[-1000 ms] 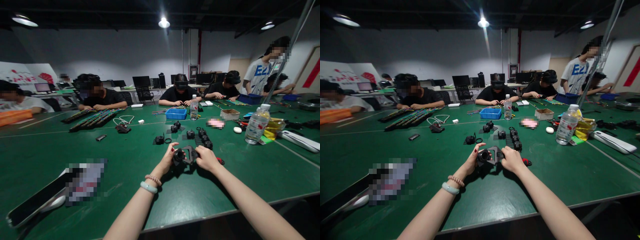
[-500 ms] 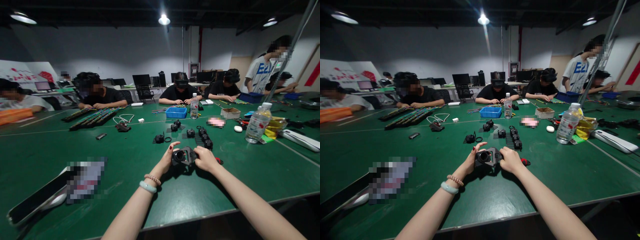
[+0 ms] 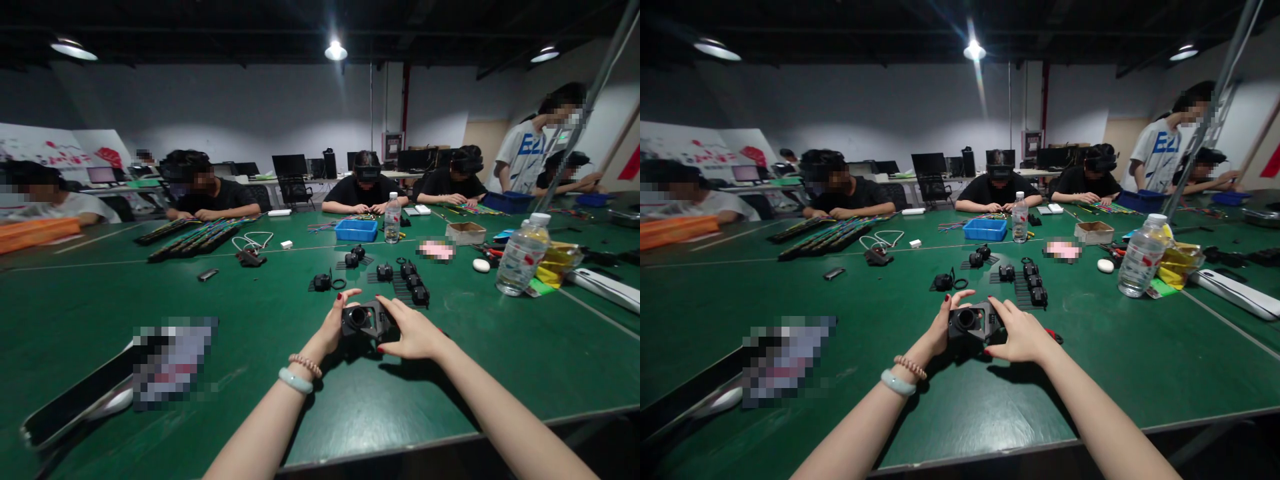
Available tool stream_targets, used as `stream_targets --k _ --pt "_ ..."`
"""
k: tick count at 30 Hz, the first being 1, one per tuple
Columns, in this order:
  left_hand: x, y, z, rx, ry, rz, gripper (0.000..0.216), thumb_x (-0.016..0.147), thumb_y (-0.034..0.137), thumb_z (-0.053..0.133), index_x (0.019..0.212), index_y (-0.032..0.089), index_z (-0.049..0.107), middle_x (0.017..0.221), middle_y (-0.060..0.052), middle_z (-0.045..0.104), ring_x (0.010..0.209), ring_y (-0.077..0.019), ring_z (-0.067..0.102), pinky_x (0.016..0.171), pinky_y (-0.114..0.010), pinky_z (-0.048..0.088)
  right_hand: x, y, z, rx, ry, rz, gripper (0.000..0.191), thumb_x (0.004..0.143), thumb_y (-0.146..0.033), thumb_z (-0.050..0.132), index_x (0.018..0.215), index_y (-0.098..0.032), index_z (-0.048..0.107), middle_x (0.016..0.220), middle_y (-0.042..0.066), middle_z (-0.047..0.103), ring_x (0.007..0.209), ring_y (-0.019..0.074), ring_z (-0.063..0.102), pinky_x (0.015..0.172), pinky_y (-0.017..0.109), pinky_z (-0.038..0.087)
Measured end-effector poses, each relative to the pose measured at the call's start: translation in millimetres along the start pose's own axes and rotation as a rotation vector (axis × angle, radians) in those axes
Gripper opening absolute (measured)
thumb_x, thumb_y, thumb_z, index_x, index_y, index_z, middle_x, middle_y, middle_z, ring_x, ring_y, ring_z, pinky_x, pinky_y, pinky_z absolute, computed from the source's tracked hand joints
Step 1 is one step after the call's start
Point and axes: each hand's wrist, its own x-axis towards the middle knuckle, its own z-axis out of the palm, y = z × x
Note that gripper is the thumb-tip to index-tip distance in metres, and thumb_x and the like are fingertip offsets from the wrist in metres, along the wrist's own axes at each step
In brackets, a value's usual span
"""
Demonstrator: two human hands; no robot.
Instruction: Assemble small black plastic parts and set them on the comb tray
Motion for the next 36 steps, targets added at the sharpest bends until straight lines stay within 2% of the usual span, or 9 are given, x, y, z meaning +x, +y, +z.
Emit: stream_targets --k 4,13,26,36 --pt "-1 2 2 -0.008 -0.011 -0.001 0.058 0.076 0.062 0.033 0.115 0.020 0.040 0.079 -0.006 0.061 0.072 -0.0205 0.061 0.061 -0.031 0.048 0 1 2 0.008 -0.002 0.009 0.095 0.058 -0.056 0.062 0.135 -0.023 0.017 0.113 0.011 0.046 0.097 0.0267 0.052 0.078 0.037 0.043" --pt "0 5 7 -0.025 0.005 0.009 0.058 0.073 0.062 0.040 0.111 0.018 0.044 0.065 -0.001 0.058 0.060 -0.0172 0.058 0.054 -0.027 0.045 1 -1 4 -0.005 0.049 -0.009 0.094 0.058 -0.060 0.060 0.135 -0.022 0.021 0.108 0.011 0.050 0.094 0.0268 0.054 0.077 0.037 0.044" --pt "-4 4 14 -0.029 0.032 0.106 0.046 0.080 0.051 0.038 0.113 0.020 0.041 0.069 0.000 0.057 0.059 -0.0125 0.054 0.053 -0.022 0.042 1 6 8 0.032 0.124 -0.062 0.090 0.059 -0.062 0.059 0.132 -0.019 0.029 0.107 0.012 0.055 0.094 0.0265 0.055 0.079 0.038 0.045" --pt "-3 0 12 -0.038 0.001 0.216 0.043 0.084 0.046 0.035 0.116 0.018 0.038 0.069 -0.001 0.058 0.056 -0.0107 0.052 0.052 -0.020 0.040 0 4 11 0.042 0.166 -0.081 0.090 0.058 -0.061 0.059 0.131 -0.017 0.030 0.107 0.013 0.056 0.093 0.0265 0.057 0.078 0.038 0.046"
